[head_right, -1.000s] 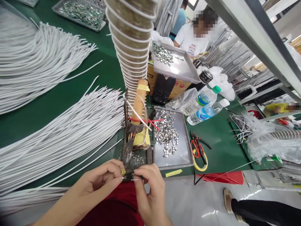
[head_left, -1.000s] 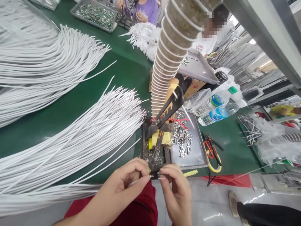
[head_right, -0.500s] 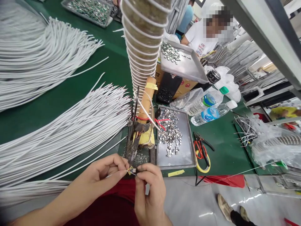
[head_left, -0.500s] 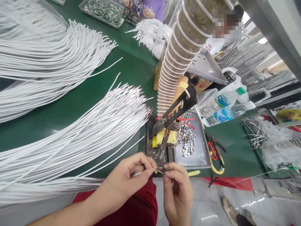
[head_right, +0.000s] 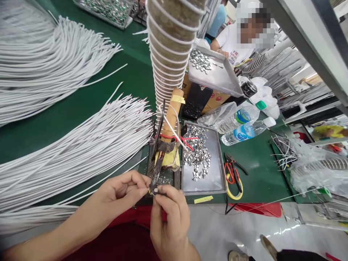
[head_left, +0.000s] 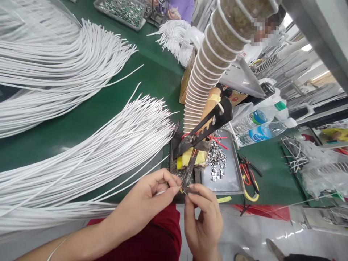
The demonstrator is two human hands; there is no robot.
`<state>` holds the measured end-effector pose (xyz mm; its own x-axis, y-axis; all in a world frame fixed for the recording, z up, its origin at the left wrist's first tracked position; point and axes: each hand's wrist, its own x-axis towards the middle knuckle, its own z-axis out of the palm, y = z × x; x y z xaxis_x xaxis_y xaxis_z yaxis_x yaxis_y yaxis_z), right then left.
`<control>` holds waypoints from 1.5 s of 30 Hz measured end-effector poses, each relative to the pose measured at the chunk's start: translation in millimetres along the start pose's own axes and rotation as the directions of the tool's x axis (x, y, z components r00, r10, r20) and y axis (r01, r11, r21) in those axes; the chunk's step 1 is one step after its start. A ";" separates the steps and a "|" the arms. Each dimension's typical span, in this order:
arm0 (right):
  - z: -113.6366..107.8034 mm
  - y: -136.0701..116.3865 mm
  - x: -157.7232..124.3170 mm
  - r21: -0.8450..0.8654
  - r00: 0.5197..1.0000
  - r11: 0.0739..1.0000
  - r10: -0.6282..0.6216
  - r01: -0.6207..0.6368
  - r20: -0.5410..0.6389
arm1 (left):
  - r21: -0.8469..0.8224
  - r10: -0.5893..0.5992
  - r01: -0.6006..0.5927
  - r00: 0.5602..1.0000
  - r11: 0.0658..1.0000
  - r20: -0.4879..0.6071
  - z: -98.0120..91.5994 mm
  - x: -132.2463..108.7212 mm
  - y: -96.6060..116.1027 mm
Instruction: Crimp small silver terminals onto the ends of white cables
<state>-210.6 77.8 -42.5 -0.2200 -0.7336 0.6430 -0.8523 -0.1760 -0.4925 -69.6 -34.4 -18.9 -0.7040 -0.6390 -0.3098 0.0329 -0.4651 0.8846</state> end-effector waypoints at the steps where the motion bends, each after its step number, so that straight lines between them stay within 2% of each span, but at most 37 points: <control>1: 0.7 -0.6 0.5 0.002 1.000 1.000 -0.001 0.001 -0.001 | 0.017 0.002 -0.002 1.000 1.000 0.001 0.4 -0.7 0.9; 6: 3.0 -1.6 0.9 0.001 1.000 1.000 -0.030 0.030 0.001 | 0.109 0.035 -0.033 0.999 0.993 -0.013 2.7 -4.2 3.1; 10: 1.5 -0.8 -3.0 0.075 0.999 0.997 0.023 -0.026 0.040 | 0.142 0.050 -0.049 0.999 0.989 -0.006 3.6 -5.6 0.0; 16: 1.4 1.5 -10.4 0.117 0.996 0.990 0.066 -0.073 0.061 | 0.090 0.046 -0.046 0.999 0.995 0.000 3.8 -4.1 -1.6; 26: 5.0 -1.3 2.1 0.029 1.000 1.000 0.006 -0.006 0.019 | 0.064 0.005 -0.005 1.000 0.998 -0.006 3.1 1.5 -0.6; 32: 6.3 -3.1 5.8 0.060 1.000 0.998 -0.004 0.003 0.017 | 0.050 0.013 -0.013 1.000 0.999 -0.003 1.4 -0.2 1.9; 36: 6.6 -2.7 -0.1 0.118 0.999 0.993 0.027 -0.029 0.017 | 0.045 0.034 -0.035 0.999 0.998 0.012 -0.3 0.7 -5.8; 39: 3.4 1.3 -8.5 0.100 0.998 0.993 0.059 -0.056 -0.023 | 0.149 0.061 -0.061 0.998 0.987 0.002 0.1 -2.5 -16.1; 41: 0.0 4.9 -14.7 0.080 0.993 0.993 0.095 -0.090 -0.070 | 0.247 0.087 -0.090 0.996 0.965 0.021 -0.3 -8.0 -23.7; 43: -3.0 8.1 -20.4 0.072 0.982 0.988 0.142 -0.134 -0.122 | 0.398 0.167 -0.195 0.981 0.897 0.103 -4.4 -14.2 -31.3; 45: -4.5 10.3 -25.2 0.085 0.957 0.975 0.218 -0.206 -0.188 | 0.602 0.382 -0.395 0.911 0.693 0.158 -13.6 -17.6 -37.2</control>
<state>-215.9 97.4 -61.2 -0.4862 -0.6173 0.6185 -0.7454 -0.0765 -0.6622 -48.8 -14.1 -51.1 -0.7409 -0.6625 0.1105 -0.1263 0.2991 0.9458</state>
